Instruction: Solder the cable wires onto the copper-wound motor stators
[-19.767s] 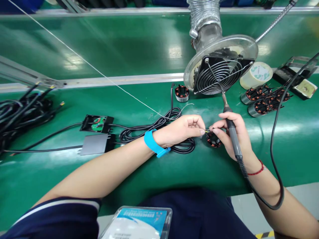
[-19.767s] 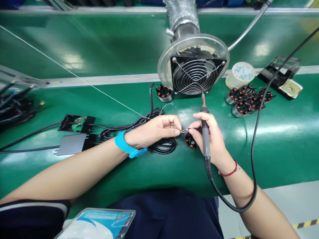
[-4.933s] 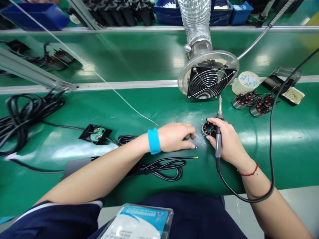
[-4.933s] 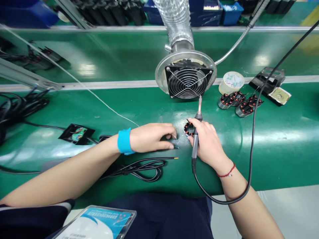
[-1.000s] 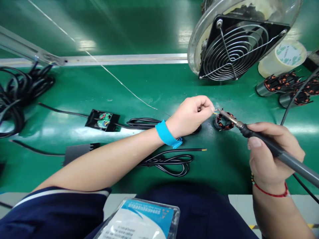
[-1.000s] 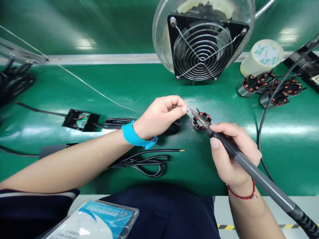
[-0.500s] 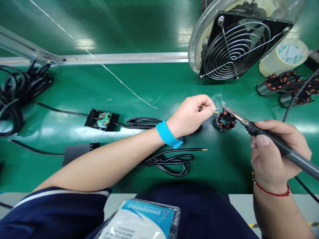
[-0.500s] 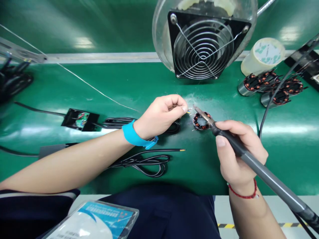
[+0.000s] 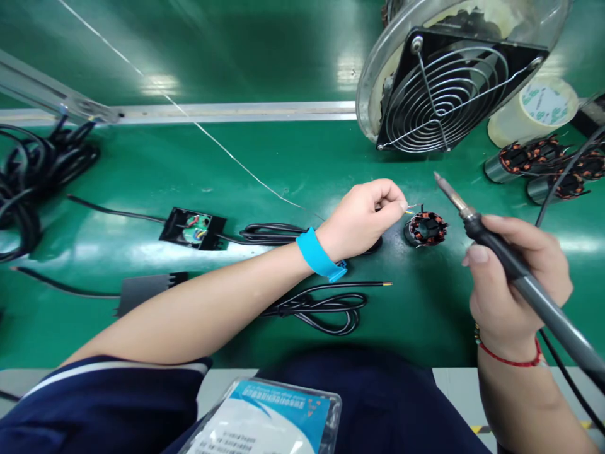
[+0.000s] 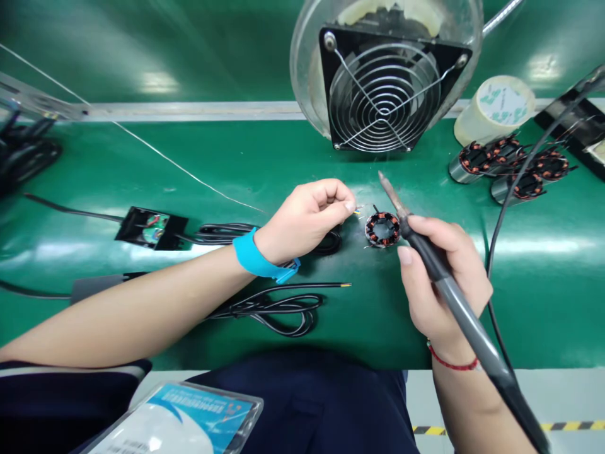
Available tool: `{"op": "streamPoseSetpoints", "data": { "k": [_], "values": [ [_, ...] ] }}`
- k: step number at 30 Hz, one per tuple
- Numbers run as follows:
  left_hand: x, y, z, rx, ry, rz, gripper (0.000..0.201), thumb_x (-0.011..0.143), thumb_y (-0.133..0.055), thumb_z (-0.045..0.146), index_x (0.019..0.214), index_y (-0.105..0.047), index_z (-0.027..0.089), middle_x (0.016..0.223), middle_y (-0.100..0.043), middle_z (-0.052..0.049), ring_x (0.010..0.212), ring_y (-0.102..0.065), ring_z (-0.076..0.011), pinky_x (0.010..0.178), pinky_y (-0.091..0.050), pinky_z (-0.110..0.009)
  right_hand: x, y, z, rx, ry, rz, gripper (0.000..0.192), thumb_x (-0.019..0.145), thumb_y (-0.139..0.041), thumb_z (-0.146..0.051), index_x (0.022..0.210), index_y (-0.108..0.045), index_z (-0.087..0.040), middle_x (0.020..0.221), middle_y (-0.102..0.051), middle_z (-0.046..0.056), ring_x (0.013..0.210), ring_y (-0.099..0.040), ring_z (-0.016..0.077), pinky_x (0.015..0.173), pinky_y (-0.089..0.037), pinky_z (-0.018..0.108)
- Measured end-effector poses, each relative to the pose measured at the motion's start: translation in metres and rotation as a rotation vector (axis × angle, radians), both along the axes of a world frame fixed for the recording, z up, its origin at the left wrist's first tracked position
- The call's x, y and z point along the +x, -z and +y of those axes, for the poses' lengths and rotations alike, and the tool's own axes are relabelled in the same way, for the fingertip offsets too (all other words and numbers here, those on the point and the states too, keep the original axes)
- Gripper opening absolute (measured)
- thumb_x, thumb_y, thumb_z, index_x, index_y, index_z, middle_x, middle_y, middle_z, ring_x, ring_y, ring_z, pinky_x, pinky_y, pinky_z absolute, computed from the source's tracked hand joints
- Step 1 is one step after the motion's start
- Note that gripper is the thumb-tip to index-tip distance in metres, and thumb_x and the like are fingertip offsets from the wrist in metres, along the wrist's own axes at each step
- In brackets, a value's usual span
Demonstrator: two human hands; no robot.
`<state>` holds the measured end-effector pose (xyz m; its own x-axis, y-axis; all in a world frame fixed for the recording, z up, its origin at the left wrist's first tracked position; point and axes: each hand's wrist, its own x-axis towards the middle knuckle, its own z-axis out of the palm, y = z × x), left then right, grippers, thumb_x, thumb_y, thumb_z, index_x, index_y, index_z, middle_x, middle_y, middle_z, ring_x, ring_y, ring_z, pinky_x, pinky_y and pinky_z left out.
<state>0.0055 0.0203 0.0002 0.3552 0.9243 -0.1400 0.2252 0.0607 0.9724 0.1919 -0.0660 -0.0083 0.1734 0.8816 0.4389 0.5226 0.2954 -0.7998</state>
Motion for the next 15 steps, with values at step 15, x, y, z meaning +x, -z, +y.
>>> {"op": "streamPoseSetpoints", "data": {
  "k": [15],
  "values": [
    [0.0,0.005,0.003,0.048,0.033,0.009,0.013,0.085,-0.054,0.017,0.072,-0.054,0.015,0.064,-0.05,0.004,0.059,-0.043,-0.0074,0.057,-0.034,-0.021,-0.016,-0.008,0.034,-0.169,-0.16,-0.132,0.058,0.086,-0.066,-0.018,0.137,-0.044,-0.034,0.118,-0.069,0.004,0.11,-0.068,0.0248,0.098,-0.054,0.049]
  ]
}}
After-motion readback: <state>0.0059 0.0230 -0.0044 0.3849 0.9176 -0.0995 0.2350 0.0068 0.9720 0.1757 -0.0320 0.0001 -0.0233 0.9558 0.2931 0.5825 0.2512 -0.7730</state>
